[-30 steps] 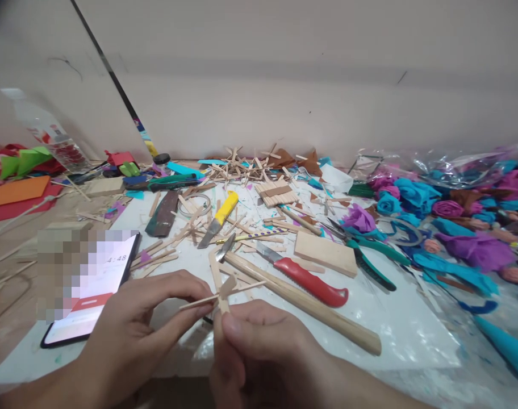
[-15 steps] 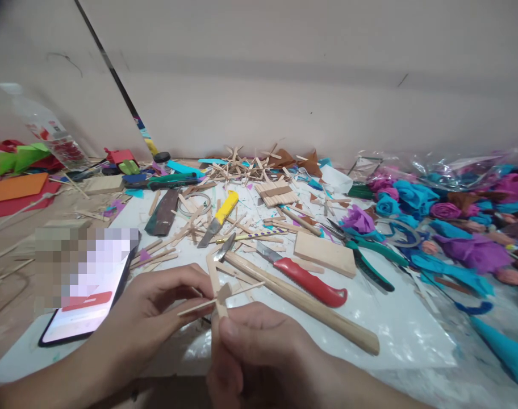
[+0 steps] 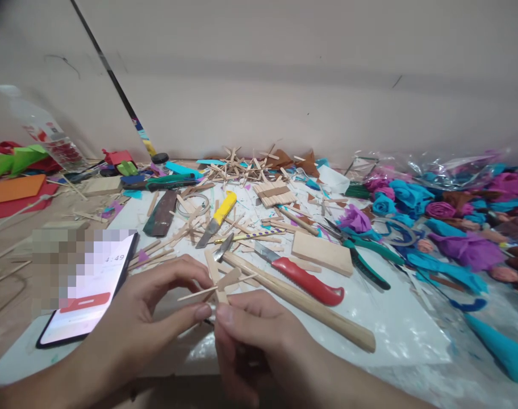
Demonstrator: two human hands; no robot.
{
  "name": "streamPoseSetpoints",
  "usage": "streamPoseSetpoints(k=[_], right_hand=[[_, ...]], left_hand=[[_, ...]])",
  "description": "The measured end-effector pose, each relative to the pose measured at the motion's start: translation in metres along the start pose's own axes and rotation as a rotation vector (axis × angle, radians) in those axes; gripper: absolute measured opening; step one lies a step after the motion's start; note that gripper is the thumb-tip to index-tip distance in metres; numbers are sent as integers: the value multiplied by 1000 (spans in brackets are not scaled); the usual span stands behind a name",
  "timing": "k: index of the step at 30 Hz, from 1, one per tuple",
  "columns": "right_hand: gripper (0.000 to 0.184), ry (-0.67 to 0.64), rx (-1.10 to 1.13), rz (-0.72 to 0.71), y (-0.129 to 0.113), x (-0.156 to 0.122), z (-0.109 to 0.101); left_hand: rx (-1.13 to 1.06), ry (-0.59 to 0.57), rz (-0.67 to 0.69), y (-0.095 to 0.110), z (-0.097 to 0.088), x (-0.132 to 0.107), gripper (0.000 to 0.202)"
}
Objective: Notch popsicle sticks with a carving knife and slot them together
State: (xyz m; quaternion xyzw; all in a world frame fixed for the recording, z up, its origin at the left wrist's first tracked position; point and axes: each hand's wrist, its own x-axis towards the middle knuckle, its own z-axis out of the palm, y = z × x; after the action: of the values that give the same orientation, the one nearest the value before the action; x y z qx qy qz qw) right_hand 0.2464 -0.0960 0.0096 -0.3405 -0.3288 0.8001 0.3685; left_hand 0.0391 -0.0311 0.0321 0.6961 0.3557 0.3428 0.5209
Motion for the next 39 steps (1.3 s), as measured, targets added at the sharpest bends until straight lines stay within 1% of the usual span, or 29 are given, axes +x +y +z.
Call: streamPoseSetpoints(k=[3,5,7,14,18,22,25,27,29,31,33,35,36,37,38,39], right_hand=[[51,5,-6,22,-1,-1,1],[51,2,-8,43,-2,-2,3],[51,2,-13,57,-3,-2,4],[50,8,-58,38,-5,-2,3],[52,-12,-88,70,-5,-3,5],[57,-20,-117,93,-5,-2,8],[58,20,-184,67,-6,-2,10],[57,61,-235,44,-7,-2,11],[58,88,-282,23,-9,-3,11],[64,131,-321,-24,-11,-4,9],[65,223,-353,-113,-14,-4,7],[53,375,-424,-217,-16,-2,5],[44,446,-476,-248,-17,-2,5],[40,489,-522,-256,-18,-1,4],[43,493,-543,-238,-19,0,4],[49,455,-532,-205,-19,1,4]], left_hand=[[119,107,118,5,-1,-3,11],[176,122,161,7,-2,-4,9],[223,104,186,6,-3,-4,13],[276,80,213,2,0,-2,14],[282,71,204,3,0,-5,14],[306,87,195,1,0,-7,16],[302,83,189,0,0,-8,16],[290,65,175,1,1,-7,16],[272,57,132,2,0,-5,16],[222,71,56,3,-1,-2,14],[108,89,-34,4,-3,2,11],[-37,86,-109,5,-4,5,12],[-105,78,-135,5,-4,7,13],[-162,69,-153,5,-4,8,14],[-208,61,-165,5,-3,8,14],[-245,52,-175,6,-3,8,13]])
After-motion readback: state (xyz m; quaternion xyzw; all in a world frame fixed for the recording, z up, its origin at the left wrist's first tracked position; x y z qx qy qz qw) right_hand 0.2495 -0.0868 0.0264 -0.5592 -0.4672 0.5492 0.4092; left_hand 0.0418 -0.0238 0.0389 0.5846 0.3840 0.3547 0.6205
